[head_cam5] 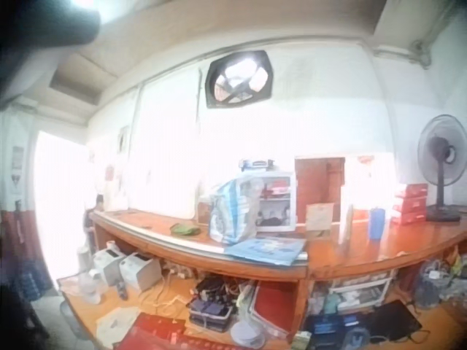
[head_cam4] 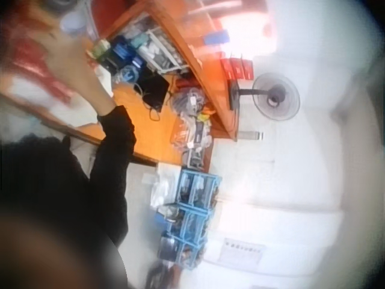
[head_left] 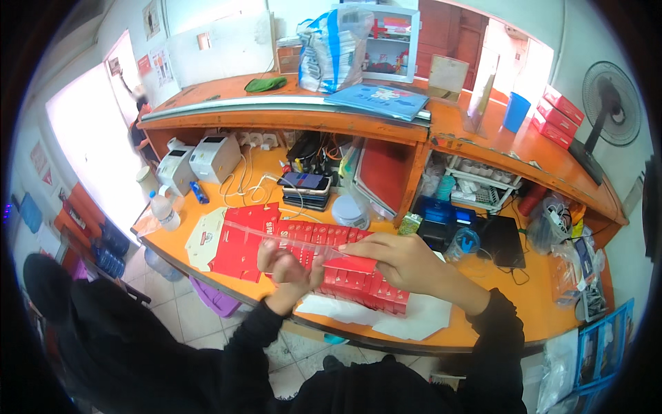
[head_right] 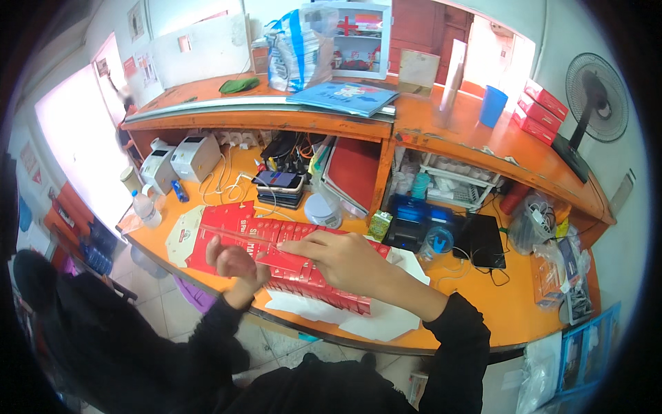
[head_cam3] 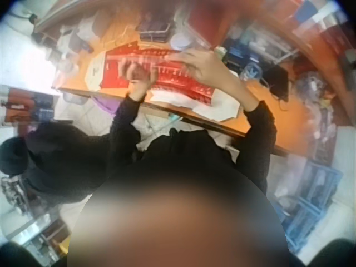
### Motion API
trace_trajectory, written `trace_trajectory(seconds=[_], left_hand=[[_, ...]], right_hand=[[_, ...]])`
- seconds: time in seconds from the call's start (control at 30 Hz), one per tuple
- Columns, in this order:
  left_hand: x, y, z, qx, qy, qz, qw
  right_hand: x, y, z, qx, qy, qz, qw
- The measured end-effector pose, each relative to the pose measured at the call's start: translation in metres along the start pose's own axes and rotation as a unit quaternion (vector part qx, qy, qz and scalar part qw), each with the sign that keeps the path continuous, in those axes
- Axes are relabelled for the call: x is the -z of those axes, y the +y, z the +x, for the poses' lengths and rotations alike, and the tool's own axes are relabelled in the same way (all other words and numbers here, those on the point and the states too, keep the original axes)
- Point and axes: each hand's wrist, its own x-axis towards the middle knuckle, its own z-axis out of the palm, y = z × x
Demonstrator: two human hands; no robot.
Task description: The person assembles red and white food containers by folding and snapping the flaps into place. They repeatedly pick up flat container pieces, fold them into box shapes, and stack the finished units on the counter. A coworker briefly hands over a small item, and the person continues assembling and stacking the containers.
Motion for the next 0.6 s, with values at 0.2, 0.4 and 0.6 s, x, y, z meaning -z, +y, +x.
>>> trace_trajectory(seconds=[0.2,0.4,0.6], left_hand=[[0.007,0.054,0.015,0.665,0.029,-0.474,0.577],[0.023,0.040,0.080,0.702,-0.030,-0.634,0.322],[0.013,0.068,0.075,0.724,-0.020,-0.581,0.373]], right_hand=[[0.028,0.008,-0.020,0.073,0.032,-0.043,0.996],[0.033,-0.003,-0.038,0.300,0.020,-0.235,0.924],[0.042,0.011,-0.056,0.177,0.120,-0.006,0.977]])
